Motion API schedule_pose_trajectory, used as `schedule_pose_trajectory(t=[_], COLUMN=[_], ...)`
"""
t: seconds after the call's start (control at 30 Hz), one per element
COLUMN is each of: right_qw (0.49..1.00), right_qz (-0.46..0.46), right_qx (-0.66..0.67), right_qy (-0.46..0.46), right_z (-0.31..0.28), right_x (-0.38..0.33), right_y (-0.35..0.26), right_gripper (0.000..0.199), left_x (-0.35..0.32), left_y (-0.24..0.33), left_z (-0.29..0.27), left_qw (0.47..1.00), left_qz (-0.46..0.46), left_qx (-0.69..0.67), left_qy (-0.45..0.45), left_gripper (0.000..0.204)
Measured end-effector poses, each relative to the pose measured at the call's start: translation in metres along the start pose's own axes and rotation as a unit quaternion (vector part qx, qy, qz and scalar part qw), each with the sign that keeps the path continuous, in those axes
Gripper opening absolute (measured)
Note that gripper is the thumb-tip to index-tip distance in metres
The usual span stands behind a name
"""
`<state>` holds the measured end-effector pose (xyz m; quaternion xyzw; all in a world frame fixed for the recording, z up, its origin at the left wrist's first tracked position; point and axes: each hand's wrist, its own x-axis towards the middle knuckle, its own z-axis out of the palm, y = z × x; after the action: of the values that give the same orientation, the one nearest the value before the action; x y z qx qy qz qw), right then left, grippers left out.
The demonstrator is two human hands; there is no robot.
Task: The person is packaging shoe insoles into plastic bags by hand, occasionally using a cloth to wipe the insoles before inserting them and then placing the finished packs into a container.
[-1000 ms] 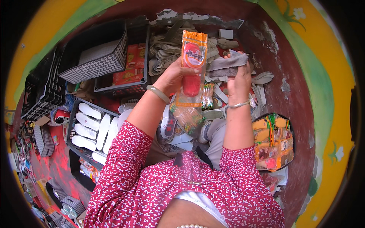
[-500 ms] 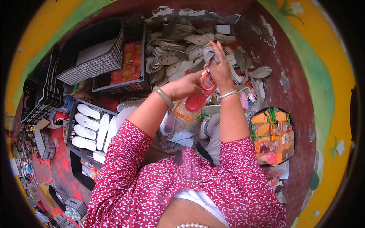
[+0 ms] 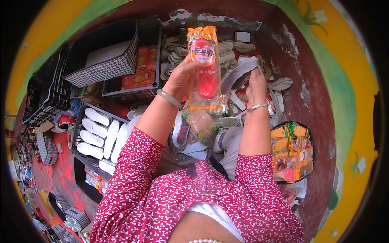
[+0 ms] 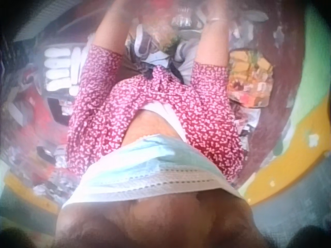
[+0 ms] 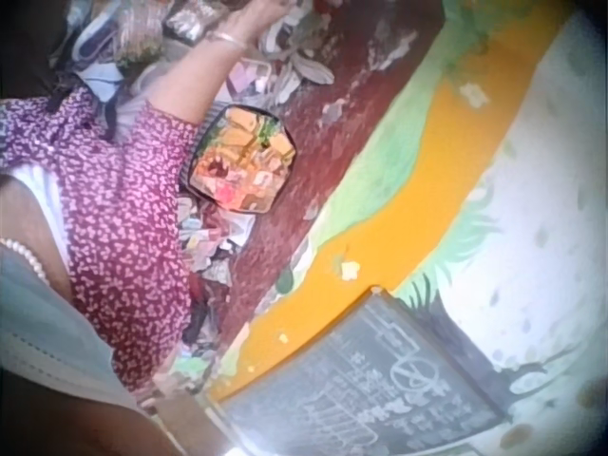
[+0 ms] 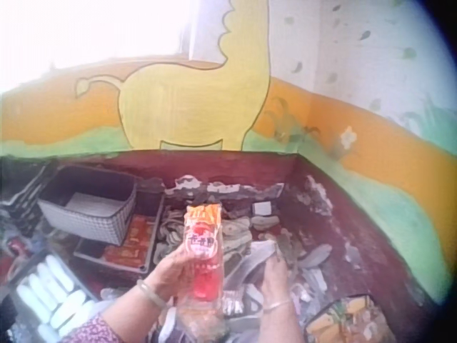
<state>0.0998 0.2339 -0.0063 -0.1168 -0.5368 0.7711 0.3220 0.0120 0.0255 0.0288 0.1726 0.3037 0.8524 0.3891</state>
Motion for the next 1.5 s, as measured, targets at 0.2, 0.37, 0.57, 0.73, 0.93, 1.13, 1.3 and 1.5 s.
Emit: schedule_pose_trajectory(t=[0.2,0.37,0.57,0.73,0.93,1.13,1.3,1.5], right_qw=[0.987,0.900,0.796,0.741,0.868,0.977,0.941,0.982], right_qz=[-0.159,-0.218,-0.266,-0.267,-0.114,0.122,0.235,0.112], right_qx=[0.020,-0.356,-0.477,-0.507,-0.385,0.002,0.119,0.045], right_qy=[-0.012,-0.126,-0.260,-0.350,-0.293,-0.175,-0.213,-0.143], right_z=[0.046,0.073,0.072,0.082,0.070,0.051,0.069,0.083], right_x=[-0.018,-0.038,-0.043,-0.069,-0.061,-0.038,-0.058,-0.062], right_y=[-0.017,0.001,0.031,0.030,0.014,-0.006,-0.005,0.006], right_gripper=[0.055,0.054,0.061,0.068,0.041,0.032,0.043,0.018], left_x=[0.000,-0.001,0.015,0.020,0.024,0.018,0.016,0.017], left_y=[-0.016,-0.035,-0.025,0.001,0.033,0.043,0.032,0.023], left_z=[0.002,0.005,-0.018,-0.038,-0.047,-0.047,-0.033,-0.030], left_qw=[0.999,0.998,0.988,0.968,0.932,0.935,0.942,0.964], left_qz=[-0.008,-0.041,-0.011,0.147,0.249,0.265,0.257,0.189], left_qx=[0.030,0.043,-0.021,0.011,-0.121,-0.164,-0.179,-0.169], left_qy=[-0.007,0.032,0.152,0.202,0.235,0.170,0.118,0.080], left_gripper=[0.033,0.034,0.031,0.032,0.032,0.032,0.033,0.032])
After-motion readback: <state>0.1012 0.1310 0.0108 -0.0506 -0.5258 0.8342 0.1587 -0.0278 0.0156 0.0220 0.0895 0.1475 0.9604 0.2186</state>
